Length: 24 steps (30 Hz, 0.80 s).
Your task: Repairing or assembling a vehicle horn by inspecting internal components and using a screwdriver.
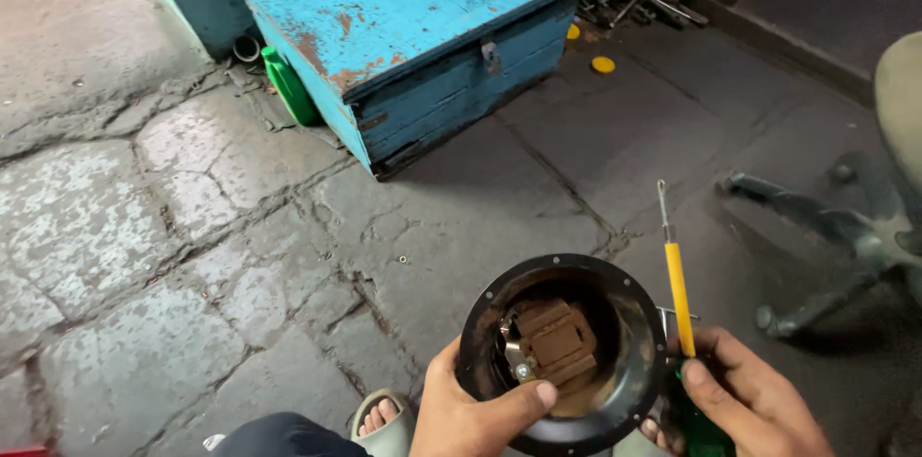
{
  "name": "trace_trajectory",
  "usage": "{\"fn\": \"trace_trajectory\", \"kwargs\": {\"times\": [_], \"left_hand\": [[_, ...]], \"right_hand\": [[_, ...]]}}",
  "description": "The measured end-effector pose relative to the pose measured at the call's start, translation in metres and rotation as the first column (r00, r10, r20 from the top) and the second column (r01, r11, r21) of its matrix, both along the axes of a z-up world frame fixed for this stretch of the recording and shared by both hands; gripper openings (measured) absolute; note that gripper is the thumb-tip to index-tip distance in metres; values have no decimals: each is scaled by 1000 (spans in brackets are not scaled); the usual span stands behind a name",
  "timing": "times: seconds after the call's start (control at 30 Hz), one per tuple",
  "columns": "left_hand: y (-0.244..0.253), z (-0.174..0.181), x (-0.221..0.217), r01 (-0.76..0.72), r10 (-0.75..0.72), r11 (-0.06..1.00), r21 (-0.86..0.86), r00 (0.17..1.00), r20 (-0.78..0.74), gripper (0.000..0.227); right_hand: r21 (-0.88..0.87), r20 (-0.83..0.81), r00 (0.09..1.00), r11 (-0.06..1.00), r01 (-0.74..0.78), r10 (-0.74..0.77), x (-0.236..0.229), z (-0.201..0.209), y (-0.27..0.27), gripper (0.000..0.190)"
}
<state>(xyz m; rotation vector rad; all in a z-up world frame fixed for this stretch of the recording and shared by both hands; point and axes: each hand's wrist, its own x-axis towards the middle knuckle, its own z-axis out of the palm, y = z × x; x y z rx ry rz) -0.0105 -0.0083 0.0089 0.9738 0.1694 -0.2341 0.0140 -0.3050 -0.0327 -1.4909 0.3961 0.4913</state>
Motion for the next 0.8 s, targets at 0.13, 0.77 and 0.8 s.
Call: {"fn": "trace_trajectory", "kwargs": {"times": [0.13, 0.77, 0.8], "left_hand": [[-1, -6, -1, -11, 11, 1000, 15, 999, 30, 65], [-7, 1, -12, 99, -113, 951, -294, 993, -32, 72], [-7, 1, -13, 104, -119, 951, -292, 992, -35, 72]], "right_hand": [[53, 23, 999, 998, -23, 22, -4, -3, -4, 44], [-81, -61, 978, 977, 197, -202, -17, 36, 36, 39], [-79, -64, 976, 976, 202, -208, -19, 34, 34, 39]]}}
